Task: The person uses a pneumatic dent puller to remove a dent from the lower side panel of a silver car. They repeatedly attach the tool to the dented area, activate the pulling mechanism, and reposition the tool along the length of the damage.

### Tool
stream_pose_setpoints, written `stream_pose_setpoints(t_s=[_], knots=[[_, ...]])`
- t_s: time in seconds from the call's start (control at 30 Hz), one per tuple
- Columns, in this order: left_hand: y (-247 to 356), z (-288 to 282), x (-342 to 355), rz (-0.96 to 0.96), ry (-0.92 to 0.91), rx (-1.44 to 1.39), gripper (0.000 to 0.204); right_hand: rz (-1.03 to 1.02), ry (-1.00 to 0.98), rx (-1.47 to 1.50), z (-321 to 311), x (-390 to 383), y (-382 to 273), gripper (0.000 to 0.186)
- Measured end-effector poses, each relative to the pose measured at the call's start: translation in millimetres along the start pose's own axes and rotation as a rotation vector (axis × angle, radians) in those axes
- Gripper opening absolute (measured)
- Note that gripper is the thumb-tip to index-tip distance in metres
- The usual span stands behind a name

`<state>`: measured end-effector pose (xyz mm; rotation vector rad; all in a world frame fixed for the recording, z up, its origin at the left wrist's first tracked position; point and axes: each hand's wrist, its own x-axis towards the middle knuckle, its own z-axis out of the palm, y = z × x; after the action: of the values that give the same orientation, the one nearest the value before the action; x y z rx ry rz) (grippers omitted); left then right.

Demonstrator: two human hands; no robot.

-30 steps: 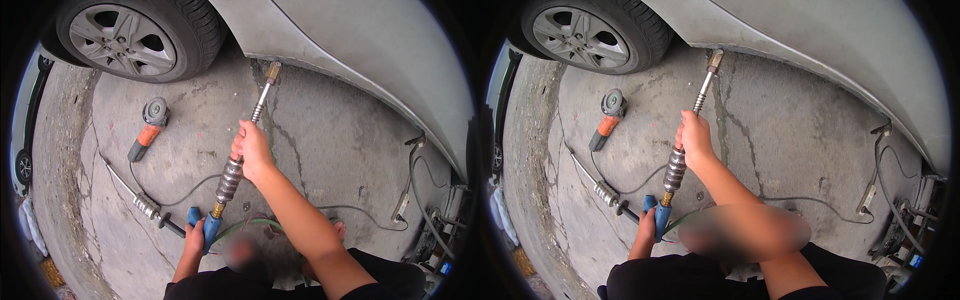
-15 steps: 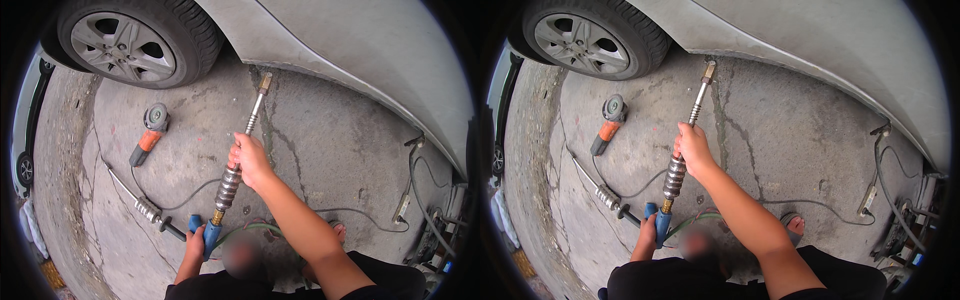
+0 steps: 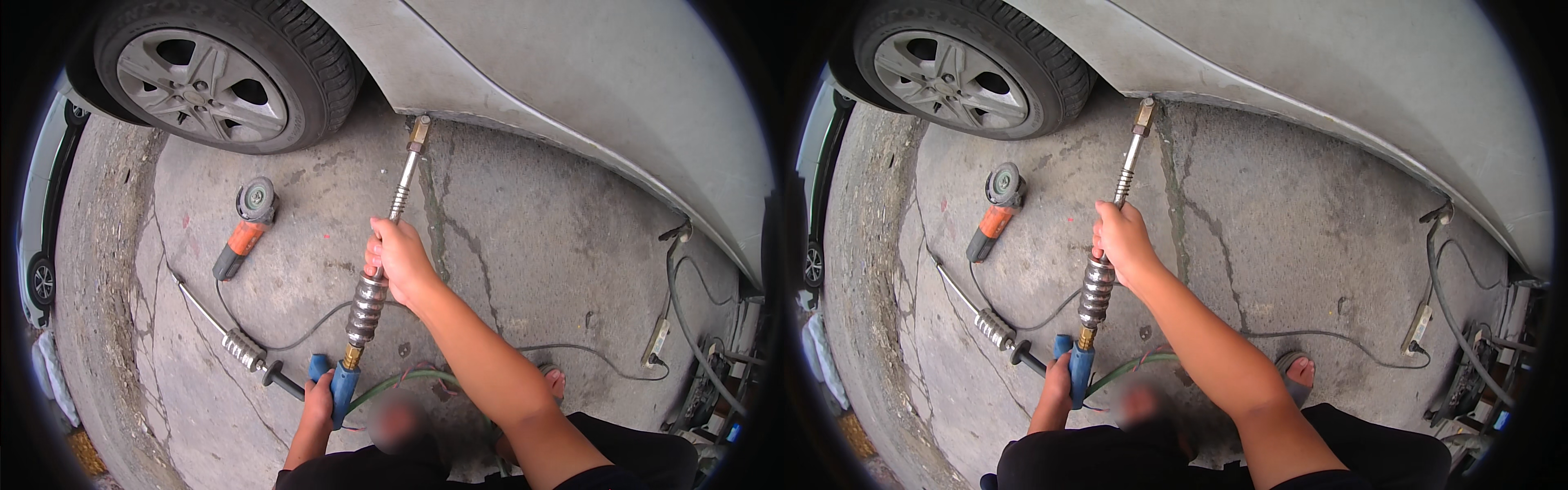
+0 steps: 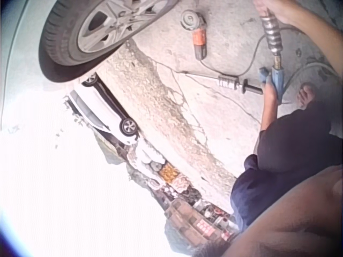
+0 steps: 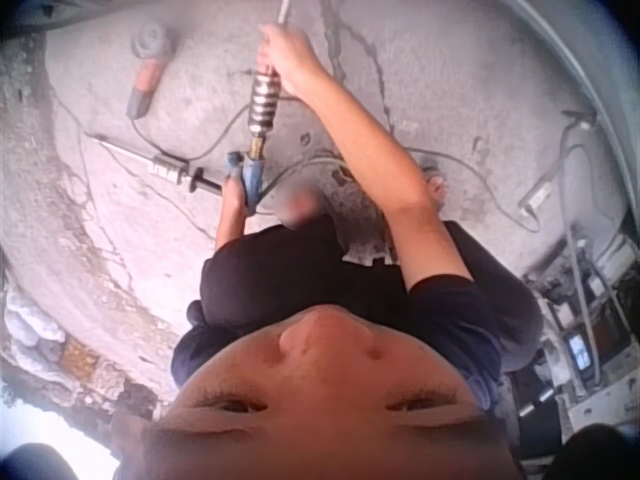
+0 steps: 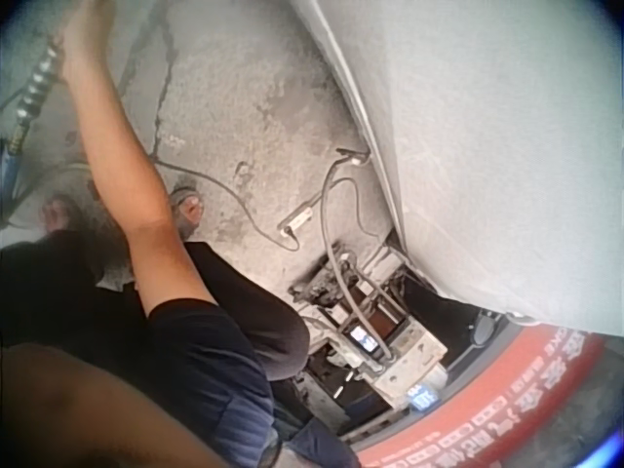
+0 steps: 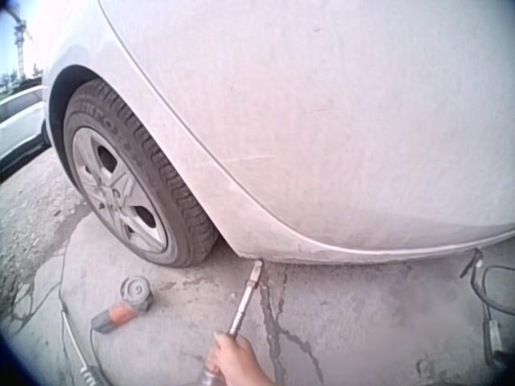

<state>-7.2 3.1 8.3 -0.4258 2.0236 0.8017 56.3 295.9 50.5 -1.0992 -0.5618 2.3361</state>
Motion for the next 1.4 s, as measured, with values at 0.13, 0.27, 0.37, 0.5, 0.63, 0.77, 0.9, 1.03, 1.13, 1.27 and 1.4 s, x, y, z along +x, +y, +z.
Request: stream_pose_setpoints(t_s=[0.13,0.27,0.37,0.5,0.63,0.77,0.9,1.03,1.13,1.27,1.4], knots=[[-1,-2,5,-0.024,-0.062,-0.111,0.049,-0.118,-0.034,-0.144,-6,0,7,0.018],[-2,2,4,0.013,-0.084,-0.076,0.053,0.062,-0.017,-0.200,-7,-12,36,0.017],[-15,-8,9,0.025,-0.080,-0.027,0.058,-0.027,0.003,-0.156,7,-3,5,0.016],[-10,-6,4,0.013,-0.080,-0.019,0.064,-0.092,-0.013,-0.099,-8,13,-10,0.014],[-21,-3,12,0.046,-0.078,-0.063,0.060,-0.027,-0.048,-0.190,-8,-22,41,0.015],[-20,-3,14,0.071,-0.072,-0.083,0.059,-0.123,-0.062,-0.390,-10,-14,18,0.019],[-12,-6,2,0.025,-0.048,-0.031,0.057,0.040,0.024,0.162,6,1,0,0.031],[9,3,-16,0.035,-0.099,-0.037,0.054,0.262,-0.586,0.387,-23,30,-8,0.047],[-10,-1,1,0.053,-0.161,-0.027,0.051,0.289,-0.989,0.633,-33,38,-1,0.039],[-26,-15,1,-0.025,-0.020,-0.015,0.050,0.035,0.161,0.101,4,-3,19,0.022],[0,3,-13,0.015,-0.041,0.011,0.052,-0.006,0.083,0.081,-4,-3,-2,0.022]])
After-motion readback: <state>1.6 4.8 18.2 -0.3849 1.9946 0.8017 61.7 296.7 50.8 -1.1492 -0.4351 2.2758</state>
